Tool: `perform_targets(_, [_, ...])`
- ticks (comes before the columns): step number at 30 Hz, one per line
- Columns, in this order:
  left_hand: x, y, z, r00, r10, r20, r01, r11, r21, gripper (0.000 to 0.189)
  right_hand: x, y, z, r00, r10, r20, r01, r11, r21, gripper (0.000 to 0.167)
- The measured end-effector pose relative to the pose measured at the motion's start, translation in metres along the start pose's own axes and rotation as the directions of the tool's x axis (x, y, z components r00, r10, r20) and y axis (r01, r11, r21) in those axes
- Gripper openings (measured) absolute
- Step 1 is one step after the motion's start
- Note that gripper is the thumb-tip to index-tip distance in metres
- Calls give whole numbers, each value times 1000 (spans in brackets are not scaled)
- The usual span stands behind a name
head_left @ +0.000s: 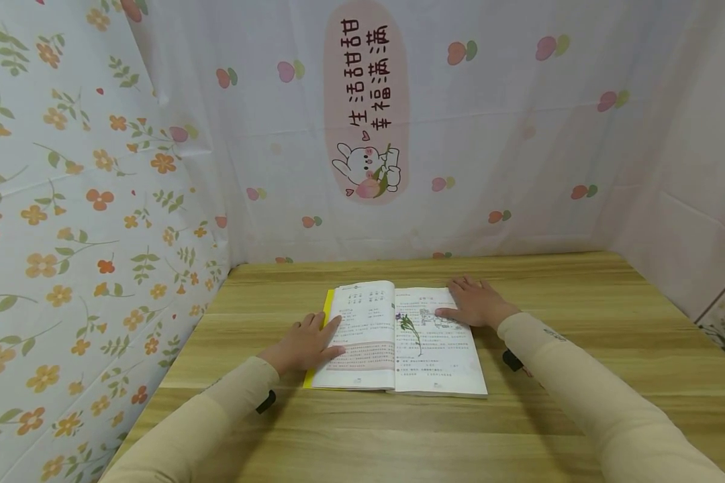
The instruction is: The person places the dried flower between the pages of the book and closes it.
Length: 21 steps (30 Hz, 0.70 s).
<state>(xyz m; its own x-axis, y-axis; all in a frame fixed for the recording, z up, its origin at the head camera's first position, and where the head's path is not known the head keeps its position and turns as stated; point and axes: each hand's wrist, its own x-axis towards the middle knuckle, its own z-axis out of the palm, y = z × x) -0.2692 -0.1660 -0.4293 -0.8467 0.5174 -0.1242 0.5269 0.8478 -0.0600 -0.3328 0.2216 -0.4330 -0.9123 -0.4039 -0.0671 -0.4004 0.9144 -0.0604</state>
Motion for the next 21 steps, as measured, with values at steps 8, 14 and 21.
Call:
perform_targets(8, [0,-2,3,1000,15,-17,-15,1000,10,76,-6,-7,-8,997,-40,-65,40,999,-10,84])
perform_targets(14, [0,-2,3,1000,17,-14,-17,1000,-6,76,-7,-9,-9,998,-19,-58,18,1000,-10,86])
perform_targets(21, [1,-2,4,1000,20,-24,-21,1000,-11,75,-5,-8,-7,997,-9,-72,9,1000,2,87])
